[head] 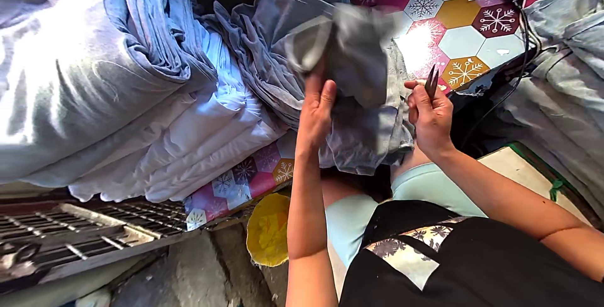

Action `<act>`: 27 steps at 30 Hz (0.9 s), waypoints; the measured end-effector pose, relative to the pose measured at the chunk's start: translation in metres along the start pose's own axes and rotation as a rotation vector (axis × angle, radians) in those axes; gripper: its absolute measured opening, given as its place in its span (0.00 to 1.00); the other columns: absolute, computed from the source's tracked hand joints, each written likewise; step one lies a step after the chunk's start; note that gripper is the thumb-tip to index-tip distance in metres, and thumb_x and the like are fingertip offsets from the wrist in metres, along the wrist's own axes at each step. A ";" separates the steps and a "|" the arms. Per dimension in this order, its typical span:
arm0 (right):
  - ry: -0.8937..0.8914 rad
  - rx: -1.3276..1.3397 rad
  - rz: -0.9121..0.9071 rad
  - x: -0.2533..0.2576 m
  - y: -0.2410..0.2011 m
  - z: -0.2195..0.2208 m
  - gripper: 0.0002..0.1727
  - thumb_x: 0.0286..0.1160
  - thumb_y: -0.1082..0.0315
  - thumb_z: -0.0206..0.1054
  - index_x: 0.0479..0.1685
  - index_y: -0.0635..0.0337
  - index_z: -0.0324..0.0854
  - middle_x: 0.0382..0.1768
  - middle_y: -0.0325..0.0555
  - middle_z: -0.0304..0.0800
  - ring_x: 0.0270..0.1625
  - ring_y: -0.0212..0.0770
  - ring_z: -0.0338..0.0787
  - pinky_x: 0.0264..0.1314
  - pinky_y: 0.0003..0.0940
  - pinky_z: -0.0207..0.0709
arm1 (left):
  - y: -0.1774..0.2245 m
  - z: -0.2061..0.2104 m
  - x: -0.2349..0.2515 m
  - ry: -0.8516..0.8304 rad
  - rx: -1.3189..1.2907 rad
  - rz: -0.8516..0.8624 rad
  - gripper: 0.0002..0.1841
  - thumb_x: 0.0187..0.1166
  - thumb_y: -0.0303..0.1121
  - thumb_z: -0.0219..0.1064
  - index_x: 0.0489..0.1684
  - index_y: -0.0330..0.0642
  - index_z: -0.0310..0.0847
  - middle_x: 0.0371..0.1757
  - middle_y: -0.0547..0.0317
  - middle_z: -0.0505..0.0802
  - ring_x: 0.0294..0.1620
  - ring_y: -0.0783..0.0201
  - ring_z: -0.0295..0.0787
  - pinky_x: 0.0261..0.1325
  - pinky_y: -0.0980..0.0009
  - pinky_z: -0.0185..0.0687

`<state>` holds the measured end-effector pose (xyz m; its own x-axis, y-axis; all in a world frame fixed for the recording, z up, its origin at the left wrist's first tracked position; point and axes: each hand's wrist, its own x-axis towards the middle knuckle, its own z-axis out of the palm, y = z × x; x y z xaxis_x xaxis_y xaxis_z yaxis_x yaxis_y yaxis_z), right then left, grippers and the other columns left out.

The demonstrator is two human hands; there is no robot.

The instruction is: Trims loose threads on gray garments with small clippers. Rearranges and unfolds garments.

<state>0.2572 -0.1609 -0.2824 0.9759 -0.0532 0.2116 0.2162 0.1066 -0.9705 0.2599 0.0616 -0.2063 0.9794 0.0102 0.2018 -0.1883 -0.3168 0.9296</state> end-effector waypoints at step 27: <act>-0.632 -0.191 -0.231 -0.062 0.045 0.034 0.29 0.62 0.50 0.83 0.52 0.66 0.89 0.47 0.50 0.92 0.45 0.32 0.89 0.48 0.28 0.84 | -0.063 0.028 -0.167 0.290 -0.220 -0.356 0.11 0.80 0.24 0.65 0.54 0.25 0.82 0.42 0.61 0.95 0.45 0.77 0.92 0.57 0.75 0.89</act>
<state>0.2071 -0.1189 -0.3358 0.7479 0.5403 0.3857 0.4683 -0.0175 -0.8834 0.1100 0.0538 -0.3072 0.9308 0.3540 -0.0914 0.1122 -0.0387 0.9929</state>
